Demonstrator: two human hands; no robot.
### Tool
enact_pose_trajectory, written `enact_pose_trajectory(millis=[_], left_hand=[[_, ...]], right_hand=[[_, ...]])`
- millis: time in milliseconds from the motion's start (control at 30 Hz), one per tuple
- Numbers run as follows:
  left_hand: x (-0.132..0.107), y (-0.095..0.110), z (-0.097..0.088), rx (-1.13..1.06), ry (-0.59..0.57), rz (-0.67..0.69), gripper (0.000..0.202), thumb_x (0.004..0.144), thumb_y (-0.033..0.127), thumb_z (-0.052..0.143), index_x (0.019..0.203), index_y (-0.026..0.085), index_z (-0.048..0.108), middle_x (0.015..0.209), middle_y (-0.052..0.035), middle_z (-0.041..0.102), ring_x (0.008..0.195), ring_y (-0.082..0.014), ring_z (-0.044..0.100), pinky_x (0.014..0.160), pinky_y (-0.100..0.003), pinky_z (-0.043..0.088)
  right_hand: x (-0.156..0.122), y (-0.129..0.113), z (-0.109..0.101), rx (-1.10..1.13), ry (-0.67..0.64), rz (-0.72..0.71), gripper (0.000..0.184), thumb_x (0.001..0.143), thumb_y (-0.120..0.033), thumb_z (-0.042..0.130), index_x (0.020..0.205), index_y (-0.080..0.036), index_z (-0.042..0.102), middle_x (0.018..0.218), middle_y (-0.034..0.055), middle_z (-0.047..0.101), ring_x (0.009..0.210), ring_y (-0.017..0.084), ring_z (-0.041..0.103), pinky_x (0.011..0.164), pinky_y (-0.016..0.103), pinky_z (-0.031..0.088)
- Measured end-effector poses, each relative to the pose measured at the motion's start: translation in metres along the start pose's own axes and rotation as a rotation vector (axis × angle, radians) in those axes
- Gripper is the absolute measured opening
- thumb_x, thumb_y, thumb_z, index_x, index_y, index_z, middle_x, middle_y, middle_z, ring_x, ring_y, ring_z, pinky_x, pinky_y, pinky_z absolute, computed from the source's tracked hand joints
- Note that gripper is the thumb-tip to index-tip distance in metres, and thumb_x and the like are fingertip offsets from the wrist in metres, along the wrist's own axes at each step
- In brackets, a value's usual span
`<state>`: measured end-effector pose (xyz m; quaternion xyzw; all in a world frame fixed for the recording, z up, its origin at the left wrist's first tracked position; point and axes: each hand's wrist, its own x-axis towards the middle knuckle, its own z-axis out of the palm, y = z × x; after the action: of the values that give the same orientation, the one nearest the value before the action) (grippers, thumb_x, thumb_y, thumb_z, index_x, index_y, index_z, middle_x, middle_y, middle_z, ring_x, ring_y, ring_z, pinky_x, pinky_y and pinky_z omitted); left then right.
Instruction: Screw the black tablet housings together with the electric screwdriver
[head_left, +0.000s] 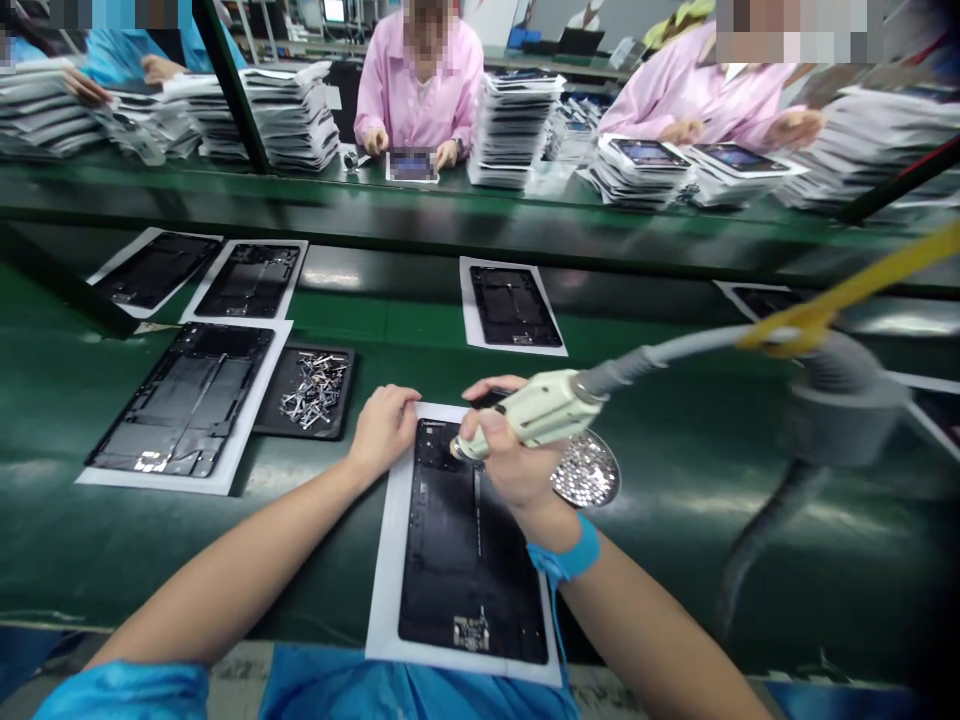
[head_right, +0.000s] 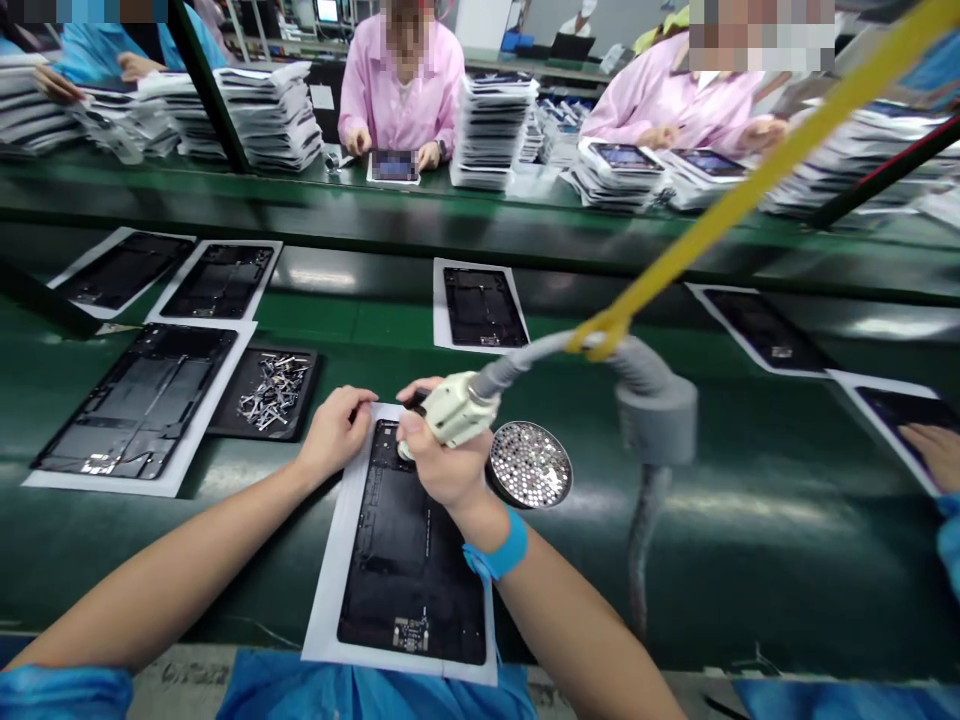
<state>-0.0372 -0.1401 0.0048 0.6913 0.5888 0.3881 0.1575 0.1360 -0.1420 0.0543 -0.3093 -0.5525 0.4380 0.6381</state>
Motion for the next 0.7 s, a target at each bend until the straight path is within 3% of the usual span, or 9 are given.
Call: enact_pose_trajectory(millis=[100, 233, 700], left_hand=[[0.007, -0.012, -0.001, -0.004, -0.001, -0.07, 0.022, 0.095, 0.015, 0.046, 0.101, 0.02, 0.067, 0.094, -0.005, 0.073, 0.092, -0.0205, 0.066, 0.087, -0.035, 0.054], [0.006, -0.009, 0.0, -0.016, -0.039, -0.113, 0.023, 0.095, 0.014, 0.047, 0.104, 0.02, 0.067, 0.093, -0.004, 0.075, 0.088, -0.0199, 0.067, 0.084, -0.033, 0.053], [0.008, -0.001, 0.002, 0.099, -0.125, -0.195, 0.025, 0.097, 0.015, 0.048, 0.11, 0.021, 0.068, 0.093, -0.0051, 0.075, 0.089, -0.0225, 0.067, 0.082, -0.032, 0.049]], right_hand=[[0.013, 0.015, 0.018, -0.055, -0.002, -0.001, 0.024, 0.085, -0.034, 0.075, 0.103, -0.023, 0.063, 0.093, 0.0022, 0.07, 0.061, 0.012, 0.066, 0.054, 0.027, 0.059], [0.022, 0.028, 0.032, -0.079, -0.022, -0.017, 0.021, 0.085, -0.031, 0.073, 0.101, -0.021, 0.065, 0.088, 0.0025, 0.07, 0.071, 0.015, 0.069, 0.062, 0.03, 0.06], [0.019, 0.042, 0.036, -0.096, -0.04, 0.031, 0.03, 0.082, -0.039, 0.076, 0.103, -0.021, 0.064, 0.075, -0.0001, 0.067, 0.064, 0.017, 0.066, 0.067, 0.035, 0.059]])
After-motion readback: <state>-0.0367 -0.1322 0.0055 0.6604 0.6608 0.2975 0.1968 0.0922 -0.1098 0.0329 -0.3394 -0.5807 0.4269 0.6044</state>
